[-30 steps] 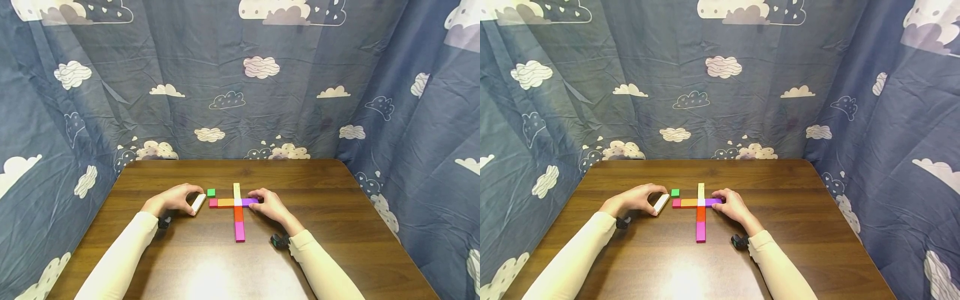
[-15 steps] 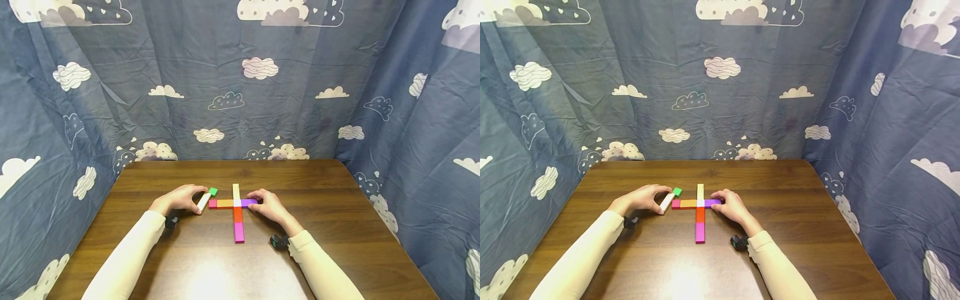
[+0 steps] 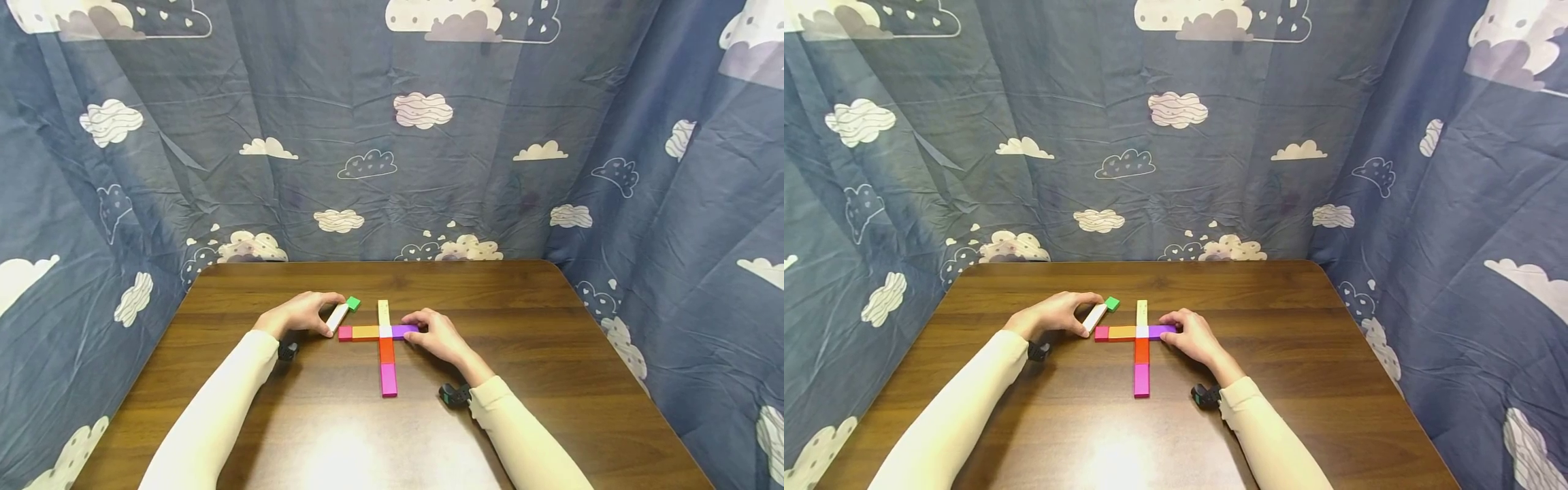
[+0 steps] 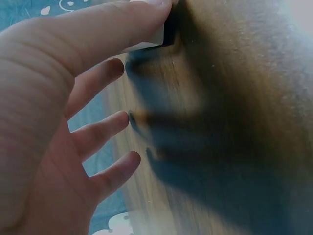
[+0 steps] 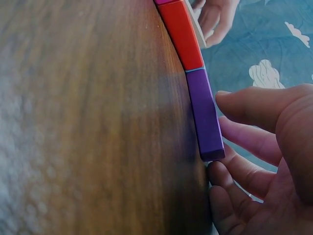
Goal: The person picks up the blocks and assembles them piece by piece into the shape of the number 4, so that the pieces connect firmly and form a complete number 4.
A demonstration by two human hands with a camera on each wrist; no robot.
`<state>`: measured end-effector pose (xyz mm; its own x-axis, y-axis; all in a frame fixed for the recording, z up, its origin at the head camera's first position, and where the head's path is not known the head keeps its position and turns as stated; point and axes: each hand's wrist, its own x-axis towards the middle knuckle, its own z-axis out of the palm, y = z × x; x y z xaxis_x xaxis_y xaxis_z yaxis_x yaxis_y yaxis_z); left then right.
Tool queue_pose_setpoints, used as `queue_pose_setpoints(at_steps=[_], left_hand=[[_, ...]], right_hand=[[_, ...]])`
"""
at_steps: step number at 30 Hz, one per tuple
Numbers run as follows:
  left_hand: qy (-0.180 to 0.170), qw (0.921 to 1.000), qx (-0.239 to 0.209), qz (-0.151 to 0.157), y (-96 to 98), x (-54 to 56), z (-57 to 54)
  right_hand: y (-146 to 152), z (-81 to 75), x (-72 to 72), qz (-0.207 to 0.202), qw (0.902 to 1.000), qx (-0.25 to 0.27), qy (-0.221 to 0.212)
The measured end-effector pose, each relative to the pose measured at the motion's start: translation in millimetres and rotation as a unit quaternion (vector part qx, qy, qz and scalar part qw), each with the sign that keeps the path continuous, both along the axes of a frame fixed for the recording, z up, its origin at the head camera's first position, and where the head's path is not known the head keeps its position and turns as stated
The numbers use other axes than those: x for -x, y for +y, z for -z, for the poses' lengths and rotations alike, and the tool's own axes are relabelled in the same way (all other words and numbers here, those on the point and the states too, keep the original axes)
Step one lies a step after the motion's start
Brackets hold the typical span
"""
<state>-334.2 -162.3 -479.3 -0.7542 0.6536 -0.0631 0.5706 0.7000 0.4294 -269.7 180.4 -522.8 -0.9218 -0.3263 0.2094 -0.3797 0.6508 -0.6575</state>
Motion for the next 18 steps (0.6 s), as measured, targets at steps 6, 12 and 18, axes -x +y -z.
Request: queue_pose_setpoints(at_steps=[6, 12, 18], left_hand=[[-0.001, 0.9999, 0.001, 0.011, 2.4, 6.6, 0.4], [-0.007, 0.9999, 0.01, 0.01, 6.4, 11.3, -0.1], [-0.001, 0.9997, 0.022, 0.011, 10.2, 11.2, -2.9]], right_hand=[[-0.3, 0.8, 0.9, -0.002, 1.0, 0.0, 0.001], [0.0, 0.8, 0.6, -0.001, 1.0, -0.002, 0.002], [0.0, 0.5, 0.3, 0.001, 1.0, -0.001, 0.004]])
